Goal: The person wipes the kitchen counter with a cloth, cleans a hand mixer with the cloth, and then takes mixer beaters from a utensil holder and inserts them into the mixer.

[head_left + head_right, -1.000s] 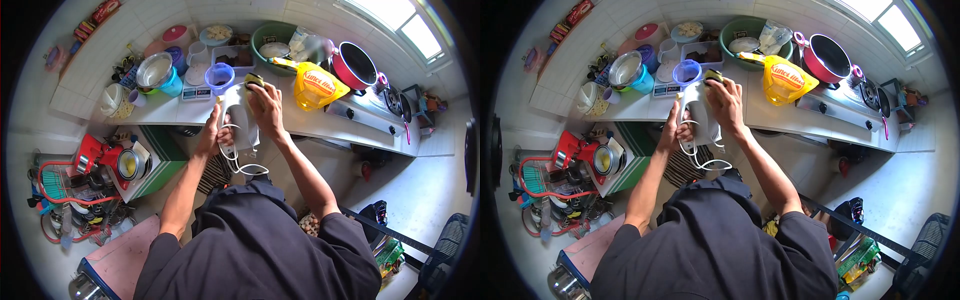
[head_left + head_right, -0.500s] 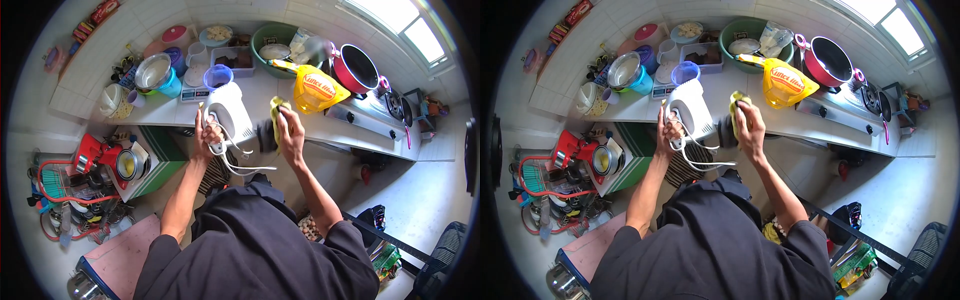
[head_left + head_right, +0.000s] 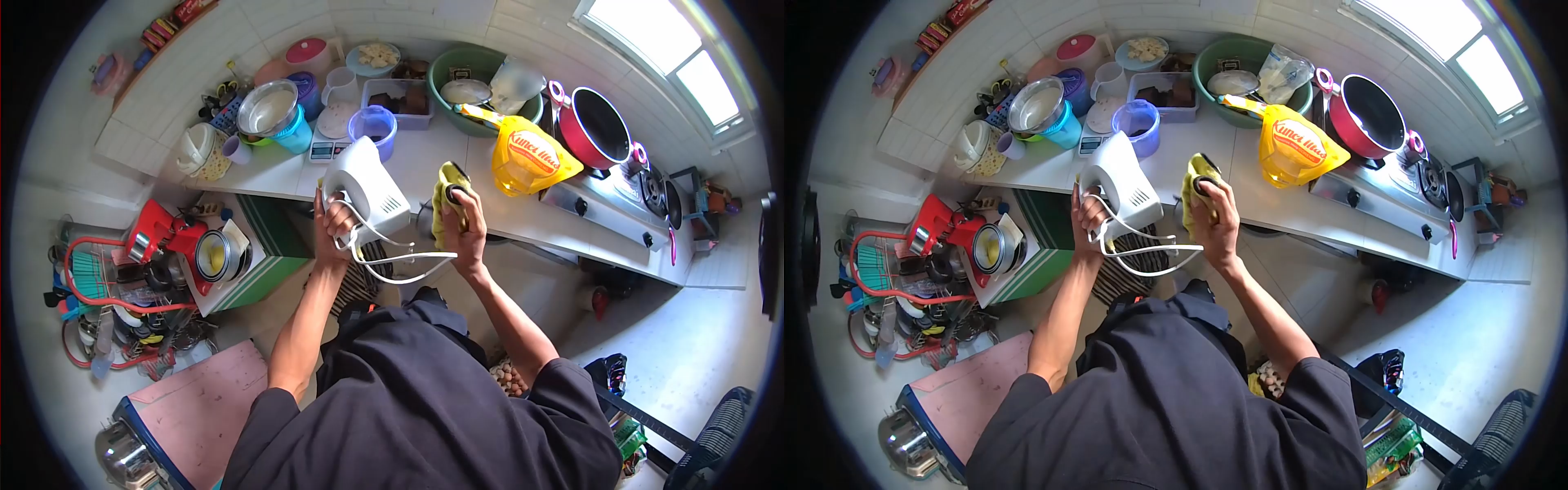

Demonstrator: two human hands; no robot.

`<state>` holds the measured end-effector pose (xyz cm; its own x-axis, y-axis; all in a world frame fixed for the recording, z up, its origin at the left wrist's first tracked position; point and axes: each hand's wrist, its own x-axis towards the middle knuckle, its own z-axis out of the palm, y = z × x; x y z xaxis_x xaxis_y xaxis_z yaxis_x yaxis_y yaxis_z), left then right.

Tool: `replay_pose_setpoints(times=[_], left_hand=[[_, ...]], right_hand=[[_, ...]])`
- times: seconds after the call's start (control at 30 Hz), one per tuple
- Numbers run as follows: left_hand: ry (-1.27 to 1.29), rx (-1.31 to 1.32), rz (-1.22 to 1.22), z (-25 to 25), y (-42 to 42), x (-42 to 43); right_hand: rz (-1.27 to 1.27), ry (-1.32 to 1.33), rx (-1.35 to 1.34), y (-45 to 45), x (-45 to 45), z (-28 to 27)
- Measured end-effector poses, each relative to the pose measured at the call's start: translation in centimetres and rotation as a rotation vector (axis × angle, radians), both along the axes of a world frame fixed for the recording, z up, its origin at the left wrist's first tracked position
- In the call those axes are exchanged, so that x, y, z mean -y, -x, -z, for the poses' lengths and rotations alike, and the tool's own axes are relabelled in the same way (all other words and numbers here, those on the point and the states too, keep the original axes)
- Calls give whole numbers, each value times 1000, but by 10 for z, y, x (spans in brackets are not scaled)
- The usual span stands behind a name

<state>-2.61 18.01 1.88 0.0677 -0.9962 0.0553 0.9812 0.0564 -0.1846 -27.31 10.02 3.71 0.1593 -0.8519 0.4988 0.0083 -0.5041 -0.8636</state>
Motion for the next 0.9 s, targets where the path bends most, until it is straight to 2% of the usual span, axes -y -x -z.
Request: replay_pose_setpoints(times=[0.03,0.07,0.13,0.17,0.23,0.3,0.33,0.37,0.47,0.5,0.6,0.67,0.7,0.73,0.77,0.8,0.9], left_hand=[[-61,3,-66,-2,3,-5],[-14,-7,-38,1,2,-6],[93,-29,19,4,-2,1],[76,-29,-1,3,0,1],[45,-29,-52,-9,5,1],[4,-25,-80,-12,1,0],[88,-121,-38,-10,-2,2],[71,-107,-54,-8,-3,2],[122,-48,-62,-19,-3,6],[108,-52,-62,-19,-3,3],[152,-67,-29,-12,-9,8],[215,-87,37,-15,-9,11],[239,-114,46,-28,-3,9],[255,-119,72,-29,-5,6],[271,-124,95,-29,-7,4],[302,-114,99,-36,-7,2],[365,-102,107,-51,-5,1]], right_hand=[[-57,-17,60,-5,-6,-7],[-125,-94,49,-9,-14,-6],[-189,290,-113,-22,-19,-1],[-138,427,-250,-23,-22,11],[-176,418,-287,-19,-27,36],[-352,316,-363,-8,-34,53],[-365,278,-372,-3,-35,63],[-376,240,-383,2,-37,72],[-78,121,-156,0,-19,50],[-37,206,-161,-3,-12,19],[-167,294,-169,-7,-7,-15],[-258,162,-133,-16,-7,14],[-190,327,-221,-18,-8,11],[-236,200,-342,-11,-8,23],[-262,251,-294,-6,-7,35],[-215,157,-275,0,-13,36],[-95,40,-157,2,-10,9]])
